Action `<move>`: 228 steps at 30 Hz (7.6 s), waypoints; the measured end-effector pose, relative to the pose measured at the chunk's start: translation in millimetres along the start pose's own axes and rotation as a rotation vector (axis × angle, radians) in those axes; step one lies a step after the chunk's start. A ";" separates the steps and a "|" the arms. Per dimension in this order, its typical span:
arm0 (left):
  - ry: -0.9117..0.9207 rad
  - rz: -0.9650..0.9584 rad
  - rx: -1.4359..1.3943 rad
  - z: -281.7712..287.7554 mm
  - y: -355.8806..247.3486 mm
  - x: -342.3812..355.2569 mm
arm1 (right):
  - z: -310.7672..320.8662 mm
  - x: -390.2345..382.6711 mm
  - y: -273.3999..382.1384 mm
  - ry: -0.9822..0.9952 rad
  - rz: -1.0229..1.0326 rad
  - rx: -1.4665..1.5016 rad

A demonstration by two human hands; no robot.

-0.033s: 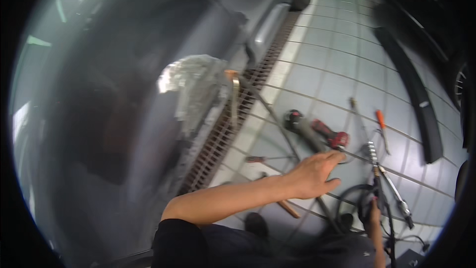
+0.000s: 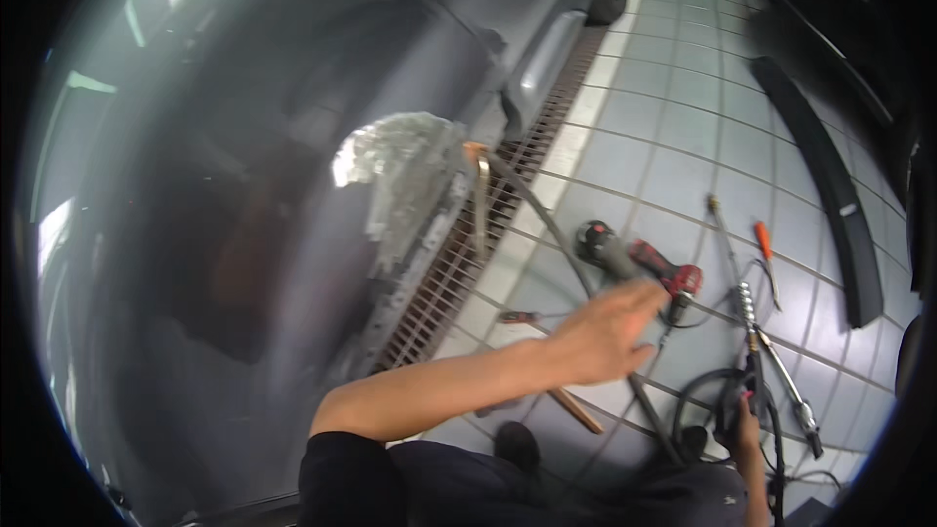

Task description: The person uses a pneumatic dent puller to repair a dent on the front bumper of a gray car. They repeatedly attach the tool to the damaged area, apply suction, and pull to gradually flatten the dent, occasionally checking the surface by hand.

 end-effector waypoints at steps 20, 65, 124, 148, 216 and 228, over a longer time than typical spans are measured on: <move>0.116 0.256 1.545 220.8 154.5 -16.4 | -463.6 -269.9 268.3 0.976 1.075 -0.643; 0.127 0.393 1.484 205.4 110.8 -100.2 | -439.4 -163.7 213.6 0.859 0.938 -0.881; 0.828 0.437 1.999 128.2 175.2 -101.4 | -262.3 -83.9 190.1 0.683 0.823 -1.736; 0.940 0.472 1.933 120.3 160.0 -137.7 | 0.7 50.7 -36.8 -0.172 0.063 0.608; -0.876 0.333 -2.075 -55.8 103.8 -30.3 | -151.3 -134.7 95.6 0.759 0.208 0.019; -0.893 0.325 -2.095 -51.3 100.3 -36.9 | -142.5 -141.6 110.0 0.711 0.281 -0.148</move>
Point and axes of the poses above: each hand's wrist, its own x-axis towards the middle knuckle, its own z-axis out of the back of the hand, y = z × x, the point moved 9 cm from there along x, towards the middle knuckle, and after that the axes turned 2 degrees about -x, right-handed, at the moved point
